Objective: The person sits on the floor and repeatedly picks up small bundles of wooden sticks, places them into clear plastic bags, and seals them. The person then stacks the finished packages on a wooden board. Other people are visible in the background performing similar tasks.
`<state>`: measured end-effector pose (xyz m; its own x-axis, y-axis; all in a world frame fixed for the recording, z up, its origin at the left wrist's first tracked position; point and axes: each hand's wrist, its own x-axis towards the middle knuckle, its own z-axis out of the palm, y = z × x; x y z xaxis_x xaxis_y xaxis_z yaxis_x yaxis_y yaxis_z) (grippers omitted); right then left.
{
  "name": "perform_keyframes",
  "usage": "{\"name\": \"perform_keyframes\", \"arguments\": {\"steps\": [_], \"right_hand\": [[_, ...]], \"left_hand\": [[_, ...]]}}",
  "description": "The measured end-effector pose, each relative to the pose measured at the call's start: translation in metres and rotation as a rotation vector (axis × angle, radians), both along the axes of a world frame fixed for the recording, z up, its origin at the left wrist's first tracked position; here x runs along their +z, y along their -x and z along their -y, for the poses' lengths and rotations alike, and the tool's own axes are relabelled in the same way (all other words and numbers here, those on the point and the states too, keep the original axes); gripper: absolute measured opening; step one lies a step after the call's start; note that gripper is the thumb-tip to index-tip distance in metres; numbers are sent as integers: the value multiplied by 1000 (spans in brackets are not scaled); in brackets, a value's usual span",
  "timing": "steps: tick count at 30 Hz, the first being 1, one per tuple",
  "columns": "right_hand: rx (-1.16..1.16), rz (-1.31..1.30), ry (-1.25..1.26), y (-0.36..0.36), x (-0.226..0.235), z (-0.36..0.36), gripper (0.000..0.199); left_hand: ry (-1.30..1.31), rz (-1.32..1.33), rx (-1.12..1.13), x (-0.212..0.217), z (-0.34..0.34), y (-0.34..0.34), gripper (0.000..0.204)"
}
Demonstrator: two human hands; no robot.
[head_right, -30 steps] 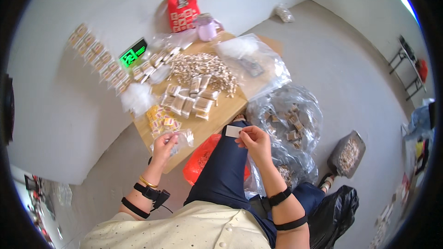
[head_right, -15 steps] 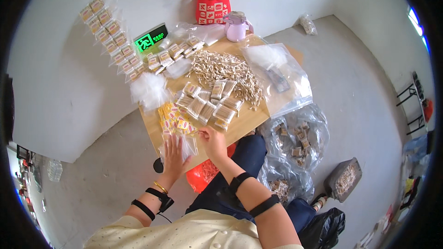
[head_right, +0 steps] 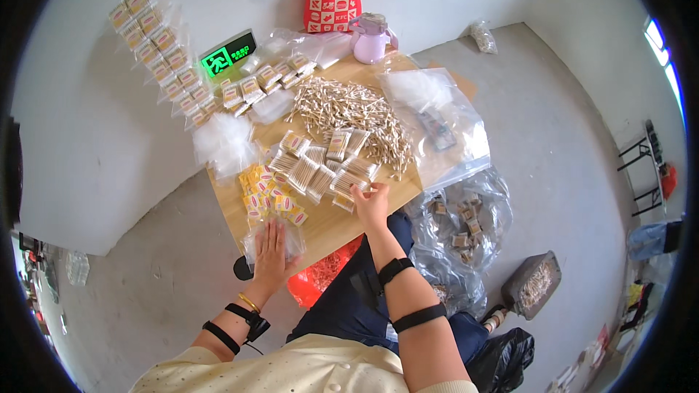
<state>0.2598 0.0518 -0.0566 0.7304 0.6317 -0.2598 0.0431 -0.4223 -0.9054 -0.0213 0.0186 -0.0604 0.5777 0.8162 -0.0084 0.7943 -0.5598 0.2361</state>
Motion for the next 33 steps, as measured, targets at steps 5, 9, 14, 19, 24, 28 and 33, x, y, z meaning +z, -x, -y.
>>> {"name": "perform_keyframes", "arguments": {"steps": [5, 9, 14, 19, 24, 28, 33], "right_hand": [[93, -288, -27, -20, -6, -4, 34], [98, -402, -83, -30, 31, 27, 29], [379, -750, -494, -14, 78, 91, 23], [527, -518, -475, -18, 116, 146, 26], [468, 284, -458, -36, 177, 181, 15], [496, 590, -380, -47, 195, 216, 13], [464, 642, -365, -54, 208, 257, 9]], "left_hand": [[-28, 136, 59, 36, 1, -20, 86], [111, 493, -31, 66, -2, -52, 71], [703, 1082, -39, 95, 2, -115, 52], [970, 1265, -67, 115, 15, -148, 34], [651, 692, -371, 164, 43, -157, 27], [407, 727, -502, 186, 64, -174, 29], [433, 765, -574, 202, 82, -188, 28]]}}
